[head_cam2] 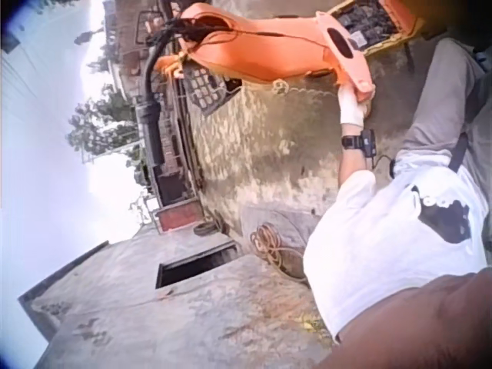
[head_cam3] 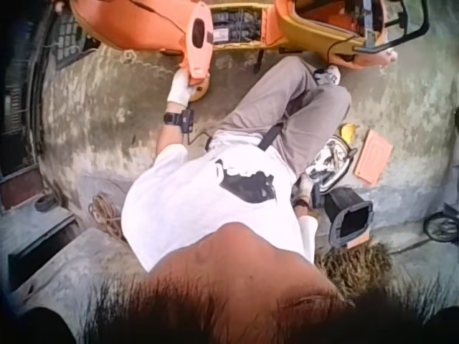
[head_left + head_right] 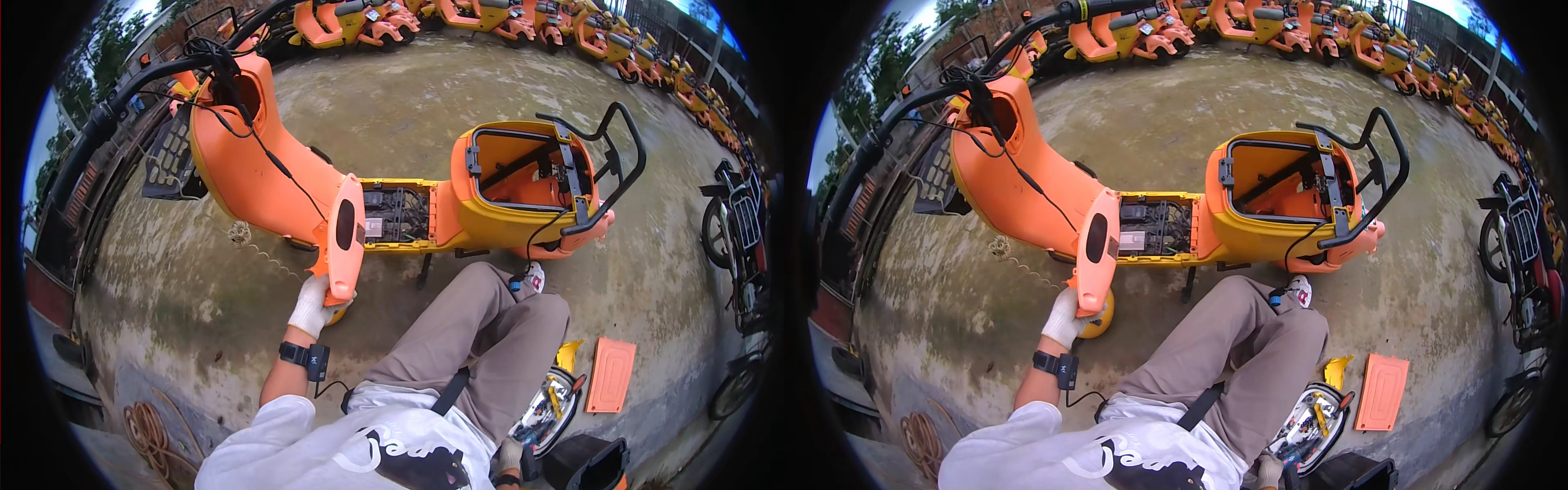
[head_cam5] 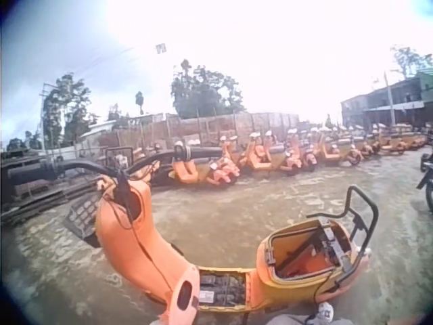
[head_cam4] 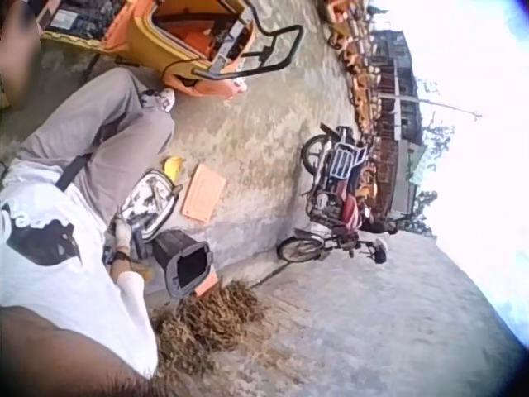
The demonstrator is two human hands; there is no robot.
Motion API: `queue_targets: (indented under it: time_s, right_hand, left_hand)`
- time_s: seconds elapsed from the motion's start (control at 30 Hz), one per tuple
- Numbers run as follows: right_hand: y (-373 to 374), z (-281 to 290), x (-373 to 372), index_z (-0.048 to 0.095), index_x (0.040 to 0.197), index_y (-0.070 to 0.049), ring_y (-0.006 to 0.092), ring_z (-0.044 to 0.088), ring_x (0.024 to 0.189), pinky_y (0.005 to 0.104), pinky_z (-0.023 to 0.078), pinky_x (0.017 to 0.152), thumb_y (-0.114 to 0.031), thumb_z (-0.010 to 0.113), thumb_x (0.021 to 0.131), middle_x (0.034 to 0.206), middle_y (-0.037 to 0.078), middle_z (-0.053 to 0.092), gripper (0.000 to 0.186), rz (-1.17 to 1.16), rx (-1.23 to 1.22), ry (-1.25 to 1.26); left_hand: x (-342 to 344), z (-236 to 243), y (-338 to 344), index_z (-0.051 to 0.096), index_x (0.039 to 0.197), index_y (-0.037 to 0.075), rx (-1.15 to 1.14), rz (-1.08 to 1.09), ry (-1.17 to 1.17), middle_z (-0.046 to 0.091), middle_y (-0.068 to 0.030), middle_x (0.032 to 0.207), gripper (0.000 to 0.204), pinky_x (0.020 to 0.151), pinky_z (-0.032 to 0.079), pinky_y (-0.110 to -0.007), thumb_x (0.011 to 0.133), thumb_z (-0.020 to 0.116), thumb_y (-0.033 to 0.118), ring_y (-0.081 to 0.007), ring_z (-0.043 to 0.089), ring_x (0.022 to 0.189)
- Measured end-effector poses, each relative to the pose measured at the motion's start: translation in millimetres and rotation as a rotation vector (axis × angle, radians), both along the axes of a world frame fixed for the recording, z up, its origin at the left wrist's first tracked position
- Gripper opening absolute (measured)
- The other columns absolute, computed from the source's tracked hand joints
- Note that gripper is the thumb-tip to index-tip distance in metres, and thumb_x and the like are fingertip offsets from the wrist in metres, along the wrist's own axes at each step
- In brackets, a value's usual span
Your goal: Maintaining and repairing the front panel and battery area of an electric scooter.
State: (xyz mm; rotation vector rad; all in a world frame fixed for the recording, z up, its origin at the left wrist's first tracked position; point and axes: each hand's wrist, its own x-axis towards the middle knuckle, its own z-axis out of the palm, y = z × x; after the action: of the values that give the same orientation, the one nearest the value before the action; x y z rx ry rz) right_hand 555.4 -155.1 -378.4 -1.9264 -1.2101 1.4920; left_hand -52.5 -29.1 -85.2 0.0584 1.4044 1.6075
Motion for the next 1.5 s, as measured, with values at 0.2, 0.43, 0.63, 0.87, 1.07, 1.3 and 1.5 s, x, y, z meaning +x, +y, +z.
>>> queue_targets:
  time_s: [0.2,0.43,0.63,0.87,1.07,1.3,1.5]
  right_hand:
    - [-1.9,20.5,-6.7,0.070,0.086,0.000,0.0288,0.066,0.075,0.0378,0.051,0.061,-0.023,0.067,0.086,0.086,0.017,0.071,0.023,-0.197,-0.240,0.088]
    - [-3.7,29.5,-10.1,0.070,0.084,0.000,0.0277,0.067,0.074,0.0379,0.052,0.062,-0.020,0.064,0.084,0.084,0.016,0.071,0.020,-0.090,-0.171,0.082]
    - [-2.7,28.2,-8.7,0.071,0.082,0.000,0.0267,0.068,0.072,0.0380,0.052,0.063,-0.017,0.062,0.081,0.083,0.016,0.071,0.018,0.034,-0.112,0.061]
    - [-24.8,37.1,-9.8,0.071,0.080,-0.001,0.0254,0.068,0.071,0.0381,0.053,0.064,-0.013,0.060,0.079,0.082,0.015,0.071,0.017,0.065,-0.089,0.024]
    - [22.3,57.0,-39.0,0.072,0.105,0.003,0.0163,0.060,0.052,0.0308,0.047,0.046,-0.013,0.057,0.084,0.067,0.008,0.066,0.030,-0.151,-0.435,-0.042]
    - [18.9,26.4,-32.0,0.071,0.102,-0.002,0.0213,0.065,0.054,0.0358,0.053,0.052,-0.018,0.050,0.083,0.071,0.013,0.069,0.032,-0.327,-0.385,-0.259]
    - [-31.4,-11.6,-24.6,0.072,0.111,-0.004,0.0178,0.065,0.059,0.0327,0.053,0.057,-0.016,0.054,0.081,0.076,0.010,0.071,0.037,-0.376,-0.266,-0.335]
  left_hand:
    - [-19.2,-7.1,-22.8,0.052,0.127,0.002,0.054,-0.075,0.123,0.066,-0.0141,0.111,0.037,0.071,0.059,-0.048,0.090,0.054,0.008,-0.0301,0.069,0.091]
    - [-31.3,2.9,-24.3,0.046,0.134,0.003,-0.035,-0.046,0.217,0.063,-0.0161,0.120,0.046,0.073,0.061,-0.048,0.089,0.053,0.004,-0.0307,0.068,0.101]
    - [-28.8,0.8,-28.5,0.046,0.135,0.003,-0.060,-0.023,0.302,0.063,-0.0165,0.122,0.045,0.074,0.062,-0.043,0.090,0.052,0.005,-0.0280,0.068,0.101]
    - [-24.4,-8.8,-31.7,0.046,0.133,0.002,-0.093,0.037,0.349,0.067,-0.0170,0.111,0.042,0.065,0.063,-0.039,0.092,0.053,0.009,-0.0288,0.071,0.089]
    - [-40.0,-20.4,-34.5,0.055,0.119,0.006,-0.162,0.180,0.402,0.067,-0.0122,0.098,0.033,0.064,0.057,-0.038,0.092,0.061,0.024,-0.0287,0.068,0.076]
    - [-45.5,-43.4,-22.6,0.053,0.128,0.001,-0.131,0.202,0.424,0.062,-0.0139,0.119,0.050,0.088,0.052,-0.035,0.097,0.057,0.040,-0.0259,0.062,0.102]
    - [-29.2,-46.8,-5.6,0.051,0.128,-0.003,-0.228,0.181,0.516,0.061,-0.0154,0.120,0.051,0.092,0.050,-0.037,0.098,0.054,0.038,-0.0291,0.060,0.107]
